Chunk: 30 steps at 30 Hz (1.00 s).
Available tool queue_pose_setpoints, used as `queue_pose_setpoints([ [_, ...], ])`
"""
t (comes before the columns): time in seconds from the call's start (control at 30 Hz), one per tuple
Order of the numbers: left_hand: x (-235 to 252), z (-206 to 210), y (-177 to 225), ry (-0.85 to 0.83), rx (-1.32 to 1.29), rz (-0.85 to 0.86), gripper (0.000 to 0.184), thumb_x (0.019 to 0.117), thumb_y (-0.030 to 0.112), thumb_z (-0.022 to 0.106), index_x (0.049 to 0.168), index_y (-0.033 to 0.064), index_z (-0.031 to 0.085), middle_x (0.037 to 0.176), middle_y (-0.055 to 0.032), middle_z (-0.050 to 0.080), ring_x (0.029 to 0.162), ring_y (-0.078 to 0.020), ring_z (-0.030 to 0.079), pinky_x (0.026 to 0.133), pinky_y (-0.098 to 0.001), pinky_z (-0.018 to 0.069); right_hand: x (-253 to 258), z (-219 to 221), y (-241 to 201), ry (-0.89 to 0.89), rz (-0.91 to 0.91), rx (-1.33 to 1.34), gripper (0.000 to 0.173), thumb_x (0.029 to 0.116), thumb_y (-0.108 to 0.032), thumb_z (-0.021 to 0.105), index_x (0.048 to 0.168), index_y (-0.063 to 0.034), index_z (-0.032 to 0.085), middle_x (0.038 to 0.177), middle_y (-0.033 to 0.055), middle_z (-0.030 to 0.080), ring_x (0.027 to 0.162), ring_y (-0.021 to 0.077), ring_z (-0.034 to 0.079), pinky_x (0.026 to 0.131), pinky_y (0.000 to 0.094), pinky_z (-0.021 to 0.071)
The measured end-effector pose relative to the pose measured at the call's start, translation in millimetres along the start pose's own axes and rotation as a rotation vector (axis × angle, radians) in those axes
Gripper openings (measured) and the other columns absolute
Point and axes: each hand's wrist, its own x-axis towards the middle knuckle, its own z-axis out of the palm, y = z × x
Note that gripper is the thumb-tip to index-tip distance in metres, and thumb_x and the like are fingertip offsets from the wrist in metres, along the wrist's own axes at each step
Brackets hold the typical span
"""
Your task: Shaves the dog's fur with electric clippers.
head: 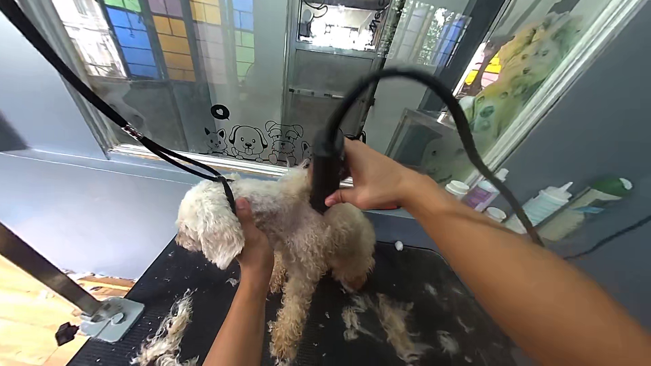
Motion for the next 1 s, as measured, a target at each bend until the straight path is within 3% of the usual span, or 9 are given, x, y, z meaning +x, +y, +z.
queue_pose_setpoints([
  [0.1, -0.4, -2.1, 2.8, -0.012, 0.032, -0.022, 0.068, 0.0964, 0.055, 0.065, 0.145, 0.0114, 0.048, 0.132, -0.0042, 0.065, 0.122, -0.0157, 0.063, 0.105, -0.0409, 0.0536, -47.3, 22.6, 28.9, 0.012, 0.134, -0.003, 0.081, 0.0696, -0.02, 0.087, 0.139, -0.0046, 0.047, 0.109, 0.0014, 0.072, 0.099, 0.0093, 0.07, 0.087, 0.033, 0.061],
  [0.2, 2.0, -3.4, -1.0, -0.031, 0.044, 0.008, 0.07, 0.0942, 0.053, 0.069, 0.145, 0.01, 0.048, 0.131, -0.0045, 0.064, 0.122, -0.0155, 0.062, 0.105, -0.041, 0.0535, -56.7, 11.7, 20.2, -0.138, 0.342, 0.025, 0.082, 0.0699, -0.014, 0.09, 0.14, -0.0092, 0.048, 0.111, 0.0003, 0.072, 0.103, 0.0088, 0.07, 0.093, 0.0329, 0.0588],
  [0.3, 2.4, -3.9, -0.2, -0.155, 0.027, 0.054, 0.058, 0.0937, 0.04, 0.075, 0.136, 0.0074, 0.055, 0.122, -0.0041, 0.068, 0.114, -0.0153, 0.066, 0.101, -0.0404, 0.0568, -38.1, 3.2, -4.6, 0.06, 0.168, 0.107, 0.072, 0.0712, -0.017, 0.089, 0.132, -0.0068, 0.052, 0.109, -0.0015, 0.072, 0.1, 0.0057, 0.07, 0.089, 0.0287, 0.062],
  [0.43, 1.8, 1.0, 7.4, -0.175, 0.051, 0.063, 0.051, 0.0946, 0.034, 0.076, 0.134, 0.0071, 0.057, 0.119, -0.0033, 0.07, 0.113, -0.015, 0.067, 0.101, -0.0381, 0.0571, 0.4, 24.2, -14.6, 0.374, -0.091, 0.178, 0.075, 0.0773, -0.012, 0.088, 0.135, 0.0029, 0.043, 0.115, 0.0079, 0.07, 0.105, 0.0136, 0.072, 0.09, 0.0332, 0.0648],
  [0.6, 3.1, -1.1, 6.4, -0.171, 0.078, 0.189, 0.048, 0.0961, 0.027, 0.074, 0.134, 0.0032, 0.056, 0.121, -0.0048, 0.069, 0.116, -0.015, 0.066, 0.104, -0.0365, 0.0552, -17.4, 43.9, -15.4, 0.392, -0.052, 0.172, 0.07, 0.0764, -0.013, 0.087, 0.132, 0.0005, 0.045, 0.116, 0.009, 0.07, 0.106, 0.0168, 0.071, 0.09, 0.0363, 0.0645],
  [0.77, 5.1, -2.2, 8.8, -0.165, 0.149, 0.188, 0.051, 0.0964, 0.032, 0.074, 0.135, 0.003, 0.056, 0.122, -0.0046, 0.069, 0.117, -0.0134, 0.066, 0.104, -0.035, 0.0549, -55.5, 75.3, -8.8, 0.402, 0.088, 0.099, 0.064, 0.0786, -0.018, 0.084, 0.13, -0.0026, 0.049, 0.114, 0.0046, 0.071, 0.103, 0.0134, 0.072, 0.087, 0.0361, 0.0654],
  [0.87, 7.7, -4.3, 7.2, -0.161, 0.149, 0.183, 0.052, 0.096, 0.032, 0.074, 0.135, 0.002, 0.056, 0.124, -0.0063, 0.068, 0.118, -0.0153, 0.065, 0.106, -0.0369, 0.0542, -79.5, 92.8, 0.3, 0.287, 0.25, 0.024, 0.061, 0.0788, -0.028, 0.086, 0.127, -0.0068, 0.056, 0.11, 0.0004, 0.071, 0.101, 0.009, 0.071, 0.088, 0.0337, 0.0639],
  [0.93, 8.3, -4.9, 7.6, -0.162, 0.164, 0.177, 0.056, 0.0952, 0.033, 0.075, 0.136, 0.0013, 0.055, 0.126, -0.0077, 0.067, 0.121, -0.0159, 0.064, 0.107, -0.0374, 0.053, -71.8, 73.0, -15.4, 0.015, 0.446, -0.063, 0.075, 0.0759, -0.031, 0.088, 0.138, -0.0115, 0.05, 0.109, -0.0001, 0.071, 0.101, 0.009, 0.069, 0.089, 0.0355, 0.0595],
  [1.0, 9.8, -4.7, 8.7, -0.184, 0.158, 0.169, 0.057, 0.095, 0.033, 0.075, 0.137, 0.0019, 0.054, 0.127, -0.0076, 0.066, 0.122, -0.0158, 0.063, 0.108, -0.0374, 0.052, -59.0, 53.6, -31.4, -0.007, 0.434, -0.066, 0.077, 0.0732, -0.032, 0.089, 0.138, -0.0146, 0.052, 0.108, -0.0027, 0.071, 0.099, 0.0059, 0.07, 0.087, 0.0317, 0.0613],
])
